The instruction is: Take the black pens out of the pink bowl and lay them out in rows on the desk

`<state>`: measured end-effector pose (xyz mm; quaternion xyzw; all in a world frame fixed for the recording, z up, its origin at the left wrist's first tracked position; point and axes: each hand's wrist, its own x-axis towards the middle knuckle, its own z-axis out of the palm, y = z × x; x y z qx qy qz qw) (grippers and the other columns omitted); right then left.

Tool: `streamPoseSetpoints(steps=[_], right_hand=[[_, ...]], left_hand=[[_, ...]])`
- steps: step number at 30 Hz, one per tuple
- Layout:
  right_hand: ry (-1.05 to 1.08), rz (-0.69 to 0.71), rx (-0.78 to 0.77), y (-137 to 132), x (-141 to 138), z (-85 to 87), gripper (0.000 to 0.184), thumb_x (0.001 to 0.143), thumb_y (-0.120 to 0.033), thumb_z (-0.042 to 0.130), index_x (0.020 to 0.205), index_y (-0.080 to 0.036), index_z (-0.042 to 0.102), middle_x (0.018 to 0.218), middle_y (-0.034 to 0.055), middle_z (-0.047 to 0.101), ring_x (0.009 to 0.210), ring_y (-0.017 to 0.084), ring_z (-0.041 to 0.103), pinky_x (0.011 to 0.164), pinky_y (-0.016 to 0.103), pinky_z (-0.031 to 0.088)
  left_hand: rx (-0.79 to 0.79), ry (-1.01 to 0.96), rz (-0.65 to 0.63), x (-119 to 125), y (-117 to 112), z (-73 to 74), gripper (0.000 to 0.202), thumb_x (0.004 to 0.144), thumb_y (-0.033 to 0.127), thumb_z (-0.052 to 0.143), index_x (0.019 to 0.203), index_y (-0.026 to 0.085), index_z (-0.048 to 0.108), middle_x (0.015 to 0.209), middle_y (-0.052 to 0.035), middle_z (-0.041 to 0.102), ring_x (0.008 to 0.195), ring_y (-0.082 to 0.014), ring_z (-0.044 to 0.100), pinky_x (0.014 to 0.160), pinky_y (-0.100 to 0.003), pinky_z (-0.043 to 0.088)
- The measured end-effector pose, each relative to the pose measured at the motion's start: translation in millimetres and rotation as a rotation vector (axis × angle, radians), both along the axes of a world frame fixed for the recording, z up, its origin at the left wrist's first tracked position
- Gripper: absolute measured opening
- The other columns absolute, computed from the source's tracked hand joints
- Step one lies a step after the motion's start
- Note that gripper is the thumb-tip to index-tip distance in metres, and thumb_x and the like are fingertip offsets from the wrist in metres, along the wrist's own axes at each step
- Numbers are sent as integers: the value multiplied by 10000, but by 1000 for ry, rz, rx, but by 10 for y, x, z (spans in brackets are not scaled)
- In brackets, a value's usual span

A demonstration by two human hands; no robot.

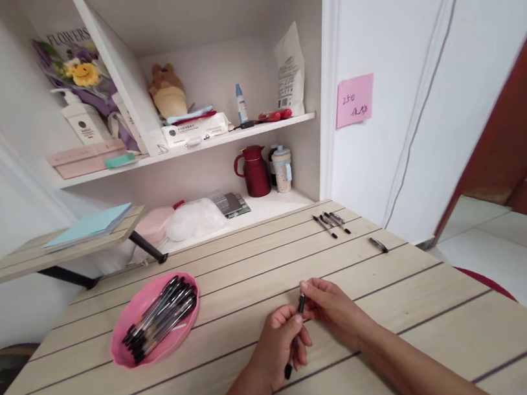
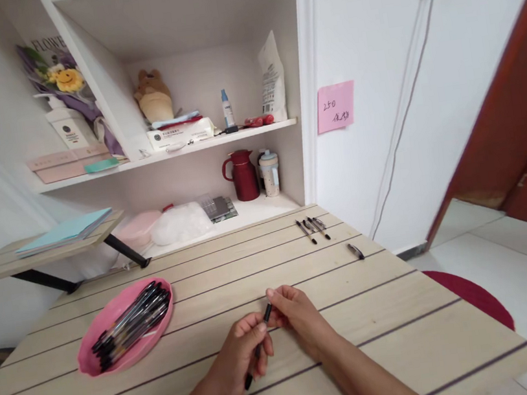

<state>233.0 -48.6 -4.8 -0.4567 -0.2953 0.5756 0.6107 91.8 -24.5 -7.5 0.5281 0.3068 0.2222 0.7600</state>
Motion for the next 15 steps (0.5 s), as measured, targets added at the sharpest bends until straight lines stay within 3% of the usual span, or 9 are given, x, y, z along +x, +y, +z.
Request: streamPoseSetpoints(steps=[3, 7, 12, 15], right_hand=[[-50, 18, 21, -4, 16, 0, 317, 607, -421, 691, 566, -151, 530, 472, -5, 553, 437, 79, 458, 491, 227, 355], [69, 76, 58, -20, 31, 11, 304, 625, -432, 673, 726, -154, 602, 665, 21, 626, 531, 96, 519, 565, 252, 407], [-57, 47, 28, -23, 44, -11, 317, 648, -434, 656, 581, -149, 534, 501, 7, 577, 462, 90, 487, 507, 234, 376], [-21, 78, 46, -27, 63, -8, 280, 643, -406, 668, 620, -147, 563, 547, 12, 590, 490, 98, 514, 534, 244, 396]], left_hand=[[3, 0, -4, 4, 2, -3, 260, 745, 404, 513, 815, 159, 459, 564, 39, 531, 293, -37, 404, 277, -155, 201], [-6, 1, -4, 5, 9, -9, 271, 751, 412, 504, 832, 156, 465, 564, 38, 535, 290, -35, 402, 279, -153, 207], [-2, 5, -19, -4, 14, -25, 278, 755, 421, 498, 826, 153, 472, 565, 36, 538, 297, -32, 407, 281, -148, 199], [-3, -4, -25, -6, 15, -33, 266, 762, 415, 491, 817, 156, 469, 571, 36, 544, 302, -31, 413, 288, -146, 212]])
